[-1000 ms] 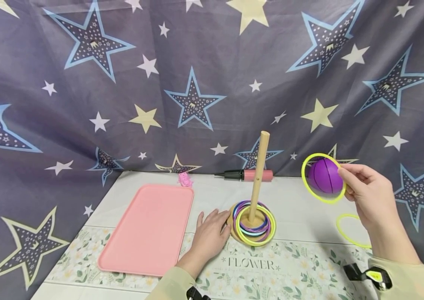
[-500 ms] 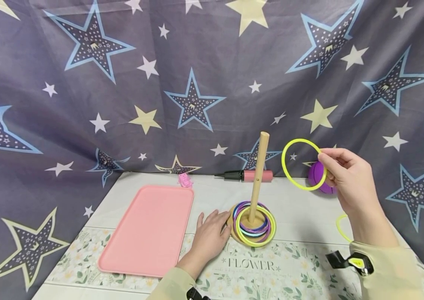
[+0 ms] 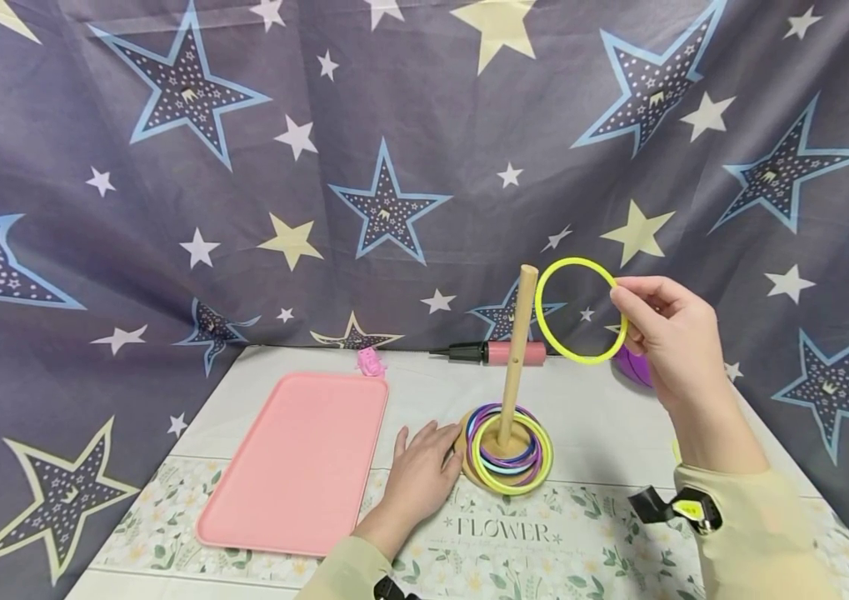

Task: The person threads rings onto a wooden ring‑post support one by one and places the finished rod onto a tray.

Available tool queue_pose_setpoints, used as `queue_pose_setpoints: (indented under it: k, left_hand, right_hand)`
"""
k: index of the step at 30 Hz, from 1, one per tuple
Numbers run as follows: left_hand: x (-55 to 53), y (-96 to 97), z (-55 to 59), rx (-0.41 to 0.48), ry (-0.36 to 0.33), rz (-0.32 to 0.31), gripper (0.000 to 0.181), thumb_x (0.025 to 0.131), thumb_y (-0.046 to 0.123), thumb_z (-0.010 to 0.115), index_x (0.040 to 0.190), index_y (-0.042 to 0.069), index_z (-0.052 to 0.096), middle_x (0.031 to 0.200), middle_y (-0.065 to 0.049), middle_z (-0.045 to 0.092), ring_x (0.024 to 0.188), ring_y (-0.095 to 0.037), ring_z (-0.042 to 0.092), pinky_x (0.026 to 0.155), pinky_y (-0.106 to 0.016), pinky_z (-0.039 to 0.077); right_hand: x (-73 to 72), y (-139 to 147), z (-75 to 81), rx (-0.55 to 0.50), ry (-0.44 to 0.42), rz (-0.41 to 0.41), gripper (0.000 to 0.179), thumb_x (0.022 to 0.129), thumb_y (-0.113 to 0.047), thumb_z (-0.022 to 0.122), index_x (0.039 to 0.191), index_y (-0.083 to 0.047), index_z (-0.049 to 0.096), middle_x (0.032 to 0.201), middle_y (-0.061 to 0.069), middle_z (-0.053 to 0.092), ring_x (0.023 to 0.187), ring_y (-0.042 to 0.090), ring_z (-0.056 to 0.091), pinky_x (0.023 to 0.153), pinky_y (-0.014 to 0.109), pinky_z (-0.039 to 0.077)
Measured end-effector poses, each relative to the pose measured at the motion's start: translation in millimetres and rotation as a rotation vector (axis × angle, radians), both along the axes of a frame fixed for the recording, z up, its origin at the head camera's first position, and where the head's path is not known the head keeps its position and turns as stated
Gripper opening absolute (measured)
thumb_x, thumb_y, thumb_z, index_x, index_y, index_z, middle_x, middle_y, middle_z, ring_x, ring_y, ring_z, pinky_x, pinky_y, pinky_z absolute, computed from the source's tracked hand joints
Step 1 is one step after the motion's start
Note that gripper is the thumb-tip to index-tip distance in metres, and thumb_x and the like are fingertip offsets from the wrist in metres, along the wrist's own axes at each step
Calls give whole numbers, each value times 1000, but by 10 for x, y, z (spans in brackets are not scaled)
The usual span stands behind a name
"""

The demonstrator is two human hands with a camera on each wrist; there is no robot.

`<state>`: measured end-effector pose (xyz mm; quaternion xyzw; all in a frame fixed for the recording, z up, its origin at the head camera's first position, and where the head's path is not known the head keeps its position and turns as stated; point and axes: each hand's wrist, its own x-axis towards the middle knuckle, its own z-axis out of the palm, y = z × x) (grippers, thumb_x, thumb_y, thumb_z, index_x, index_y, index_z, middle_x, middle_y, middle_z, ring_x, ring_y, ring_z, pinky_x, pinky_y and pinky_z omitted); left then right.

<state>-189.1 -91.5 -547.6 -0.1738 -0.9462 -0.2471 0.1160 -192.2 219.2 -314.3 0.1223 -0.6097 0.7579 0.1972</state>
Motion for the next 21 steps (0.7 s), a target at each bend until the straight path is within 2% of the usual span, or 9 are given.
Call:
queue_pose_setpoints:
  k: [14, 21]
  left_hand:
    - [-1, -8, -8, -3, 0, 0, 46, 112, 28, 64, 154, 11, 65, 155, -3, 66, 153, -34, 50, 129, -72, 18]
    - [4, -9, 0, -8, -4, 3, 46, 112, 29, 63, 155, 12, 65, 155, -3, 66, 153, -34, 50, 129, -72, 18]
  right_hand:
    - [-41, -211, 99, -28, 36, 12, 12, 100, -2, 81, 111, 2, 80, 77, 4, 63, 55, 14, 43, 45, 20, 39]
    - [-93, -309, 84, -29, 45, 11, 8, 100, -1, 80, 109, -1, 81, 75, 2, 63, 53, 11, 45, 44, 19, 39]
